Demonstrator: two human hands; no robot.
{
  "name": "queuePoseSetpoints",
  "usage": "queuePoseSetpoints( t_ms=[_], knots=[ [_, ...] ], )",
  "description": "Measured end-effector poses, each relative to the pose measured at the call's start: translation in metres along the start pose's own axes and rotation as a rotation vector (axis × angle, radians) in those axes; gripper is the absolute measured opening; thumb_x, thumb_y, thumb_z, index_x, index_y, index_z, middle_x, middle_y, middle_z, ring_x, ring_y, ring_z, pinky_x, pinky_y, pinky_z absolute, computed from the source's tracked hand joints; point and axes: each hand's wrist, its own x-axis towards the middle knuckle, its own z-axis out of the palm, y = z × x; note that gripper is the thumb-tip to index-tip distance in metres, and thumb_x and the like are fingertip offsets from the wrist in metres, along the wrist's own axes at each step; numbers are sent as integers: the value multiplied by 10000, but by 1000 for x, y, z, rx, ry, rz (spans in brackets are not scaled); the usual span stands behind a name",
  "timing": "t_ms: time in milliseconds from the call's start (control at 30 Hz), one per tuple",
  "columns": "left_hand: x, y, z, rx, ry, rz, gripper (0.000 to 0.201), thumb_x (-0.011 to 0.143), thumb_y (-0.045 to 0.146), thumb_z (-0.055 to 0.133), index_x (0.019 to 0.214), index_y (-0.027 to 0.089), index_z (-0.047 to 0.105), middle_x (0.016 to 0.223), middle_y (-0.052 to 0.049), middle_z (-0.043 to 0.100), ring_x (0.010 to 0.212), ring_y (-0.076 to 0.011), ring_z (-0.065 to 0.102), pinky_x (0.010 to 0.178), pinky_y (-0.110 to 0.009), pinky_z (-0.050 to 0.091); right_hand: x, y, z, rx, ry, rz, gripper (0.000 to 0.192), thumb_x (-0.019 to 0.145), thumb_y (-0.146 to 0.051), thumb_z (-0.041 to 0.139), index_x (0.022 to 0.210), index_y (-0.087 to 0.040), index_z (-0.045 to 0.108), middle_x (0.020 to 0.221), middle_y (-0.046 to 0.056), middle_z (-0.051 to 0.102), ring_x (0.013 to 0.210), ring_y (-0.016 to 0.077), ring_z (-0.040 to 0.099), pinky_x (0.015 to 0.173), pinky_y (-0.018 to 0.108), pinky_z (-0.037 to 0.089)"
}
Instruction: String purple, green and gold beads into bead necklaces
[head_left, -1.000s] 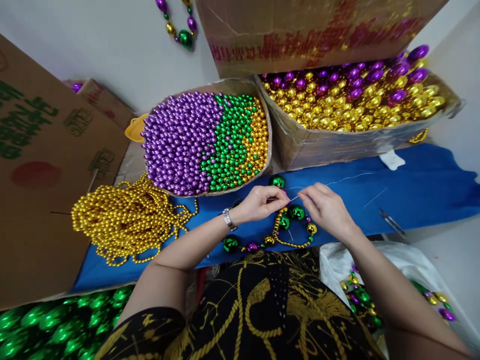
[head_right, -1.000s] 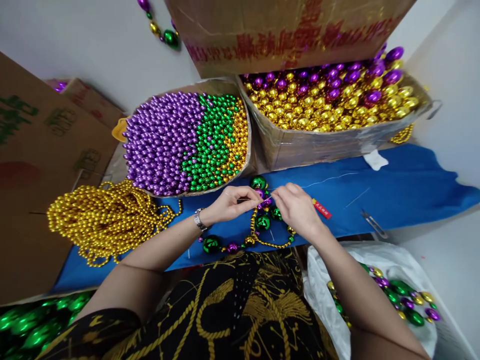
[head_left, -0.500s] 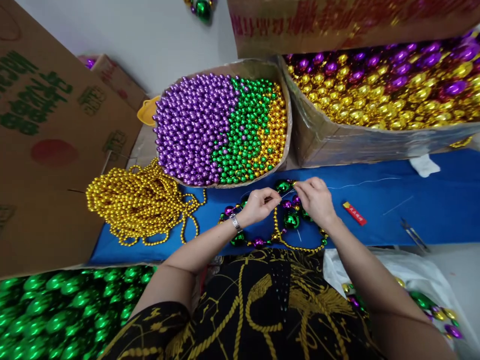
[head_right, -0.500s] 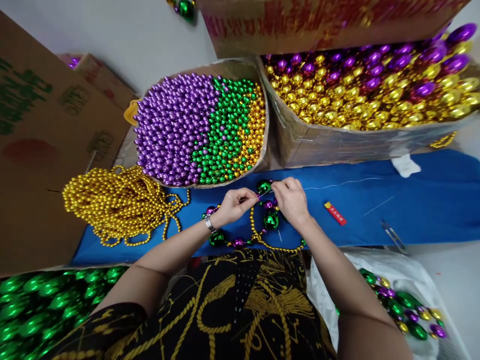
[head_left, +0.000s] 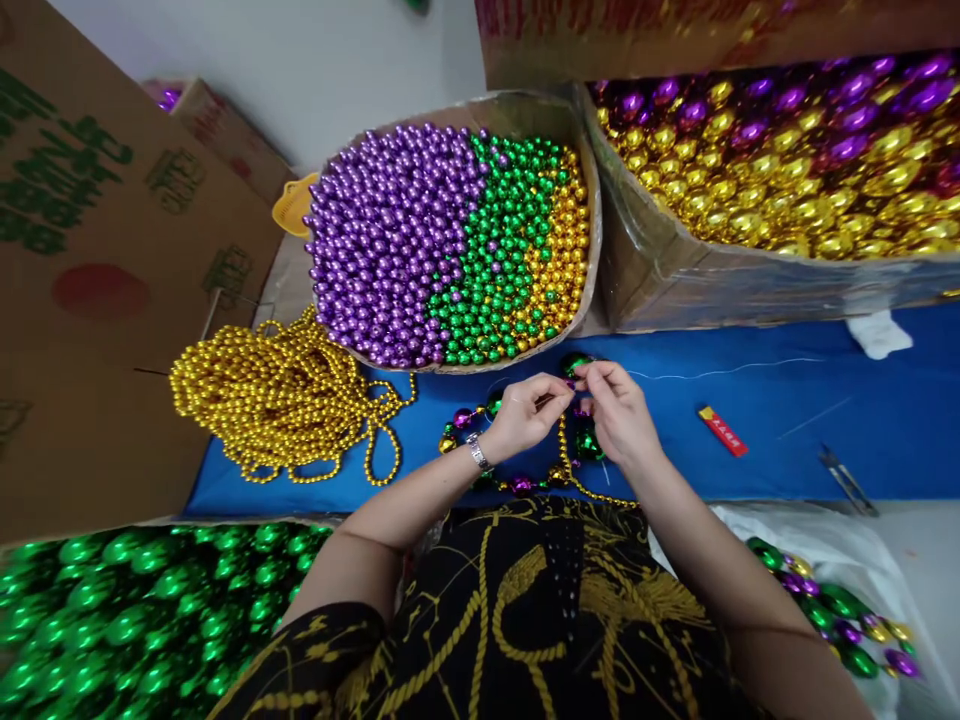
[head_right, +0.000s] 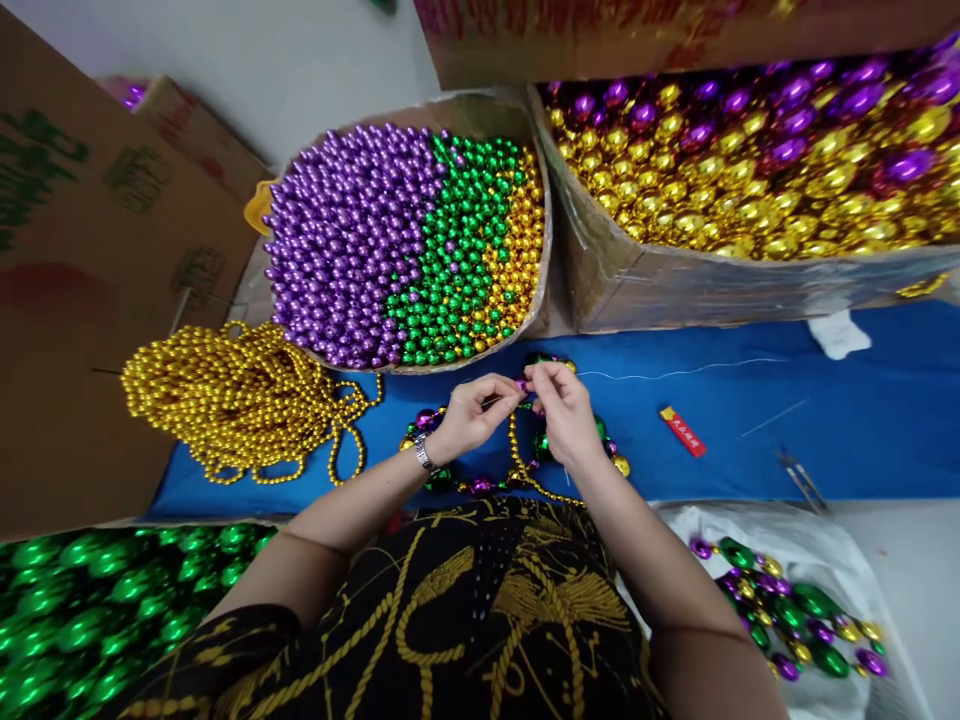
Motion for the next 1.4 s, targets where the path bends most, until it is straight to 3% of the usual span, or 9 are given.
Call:
queuePoseSetpoints(
  t_ms=[167,333,600,767,900,1067,1167,1300,1400],
  knots=[
    [-5,-8,-5,-334,93,-218,257,806,393,723,828,138,692,811,-44,689,659,-92,571,609,-226,470,10,-7,-8,222,-65,83,354,819,-562,644,882,-254,482,702,-54,521,648,97,569,598,221,491],
    [-9,-24,-8,-452,50,-291,333,739,426,784,736,120,653,785,-52,686,621,-76,538,565,-216,421,20,6,-18,67,-155,110,412,783,-601,675,805,-230,498,546,-80,412,475,80,430,443,203,330],
    [-4,-24,-16,-507,23,-463,346,730,378,795,935,119,690,873,-73,726,645,-82,606,545,-192,437,22,15,-23,-145,-251,42,410,835,-605,631,880,-200,591,612,-42,576,496,75,526,473,199,419],
    [6,-8,-24,-438,1,-407,295,772,352,757,924,133,632,885,-62,721,622,-85,633,561,-202,496,24,5,-20,-213,-302,-113,332,902,-534,579,936,-204,600,1026,54,690,514,55,584,498,219,477],
    [10,-2,-27,-368,-92,-311,235,831,344,703,865,137,594,880,-52,689,654,-80,642,610,-201,522,30,0,-19,-223,-436,-167,319,913,-523,565,911,-206,598,1404,115,527,511,36,601,524,251,525],
    [12,5,-28,-360,-150,-212,216,865,320,660,777,134,596,883,-48,642,717,-90,639,627,-198,516,38,2,-17,-161,-608,-46,364,920,-569,527,909,-205,543,1001,58,700,516,73,619,493,222,508],
    [11,7,-29,-266,-168,-130,187,889,244,598,740,131,615,899,-57,621,738,-96,619,629,-209,518,38,0,-17,-207,-539,-66,353,904,-552,567,932,-201,556,729,-10,650,579,102,652,548,218,532],
    [8,9,-30,-64,-157,37,190,899,131,502,789,140,656,933,-60,605,766,-99,600,667,-231,529,37,-8,-20,-278,-357,-99,348,898,-545,574,972,-205,570,659,-24,626,594,117,649,580,236,540],
    [6,10,-29,90,-136,129,210,902,89,478,839,152,668,939,-57,614,786,-106,607,696,-244,527,35,-15,-26,-520,-383,-198,282,935,-480,537,973,-209,604,691,-1,662,628,140,659,618,264,526]
  ],
)
